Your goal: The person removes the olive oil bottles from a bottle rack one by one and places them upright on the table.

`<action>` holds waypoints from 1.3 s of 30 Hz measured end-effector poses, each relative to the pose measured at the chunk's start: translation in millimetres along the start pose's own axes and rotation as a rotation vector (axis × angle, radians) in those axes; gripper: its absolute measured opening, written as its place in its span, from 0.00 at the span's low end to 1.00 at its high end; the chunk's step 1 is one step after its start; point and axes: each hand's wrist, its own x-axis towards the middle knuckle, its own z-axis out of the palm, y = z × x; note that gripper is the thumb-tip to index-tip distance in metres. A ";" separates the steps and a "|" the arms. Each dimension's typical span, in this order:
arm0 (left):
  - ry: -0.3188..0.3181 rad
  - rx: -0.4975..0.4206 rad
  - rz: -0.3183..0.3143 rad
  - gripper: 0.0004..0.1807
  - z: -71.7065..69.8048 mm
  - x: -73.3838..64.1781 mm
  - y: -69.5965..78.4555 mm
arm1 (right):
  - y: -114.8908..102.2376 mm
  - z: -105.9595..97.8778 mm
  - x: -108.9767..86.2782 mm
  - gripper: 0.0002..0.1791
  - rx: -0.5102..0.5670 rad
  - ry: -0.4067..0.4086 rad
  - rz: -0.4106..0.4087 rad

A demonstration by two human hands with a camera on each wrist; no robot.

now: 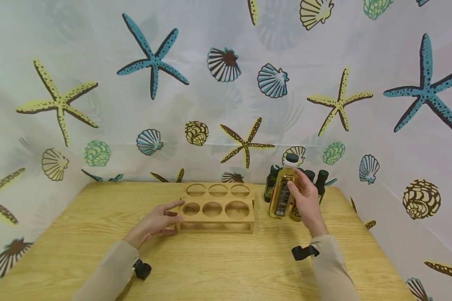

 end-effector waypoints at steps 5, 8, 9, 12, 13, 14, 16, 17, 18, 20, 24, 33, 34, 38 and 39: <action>0.004 0.010 0.002 0.35 -0.3 -0.1 -0.5 | -3.2 -4.9 -1.0 0.34 0.002 -0.009 0.016; 0.006 0.006 0.003 0.35 -0.2 0.5 -1.2 | -3.9 -8.4 -2.3 0.34 0.031 0.009 0.020; 0.006 0.003 0.002 0.35 -0.1 1.0 -1.7 | -3.9 -10.0 -2.7 0.34 0.044 0.018 0.016; 0.006 -0.004 0.002 0.35 -0.1 1.7 -2.9 | -3.0 -16.0 -3.2 0.33 0.090 0.033 0.004; 0.006 -0.004 0.003 0.35 -0.2 1.5 -3.1 | -2.6 -18.4 -3.3 0.33 0.094 0.034 0.000; 0.005 -0.004 0.004 0.35 -0.4 1.5 -3.3 | -2.1 -21.1 -3.2 0.33 0.102 0.037 0.001; 0.002 -0.001 0.007 0.35 -0.7 0.9 -3.0 | -1.4 -26.5 -3.4 0.33 0.120 0.048 0.003; 0.002 0.002 0.008 0.35 -0.8 0.6 -2.7 | -0.8 -29.2 -3.5 0.33 0.122 0.056 0.008; 0.001 0.005 0.008 0.35 -0.8 0.2 -2.4 | -0.3 -31.8 -3.7 0.33 0.131 0.067 0.014; 0.000 0.008 0.009 0.35 -1.0 -0.1 -2.0 | 0.6 -36.4 -4.3 0.34 0.141 0.092 0.024; -0.001 0.016 0.008 0.35 -0.9 -0.4 -1.6 | 2.0 -44.5 -7.2 0.34 0.176 0.122 0.018; 0.003 -0.003 0.020 0.35 0.4 -1.5 -1.3 | 6.1 -53.7 -10.4 0.26 0.298 0.139 -0.149; 0.002 0.000 0.021 0.35 0.4 -1.7 -1.2 | 6.7 -54.7 -10.2 0.26 0.306 0.142 -0.158; 0.004 0.002 0.022 0.35 0.2 -1.6 -0.9 | 8.1 -59.8 -10.1 0.27 0.291 0.164 -0.128; 0.003 0.004 0.022 0.35 0.1 -1.7 -0.7 | 8.6 -61.0 -10.2 0.27 0.281 0.179 -0.111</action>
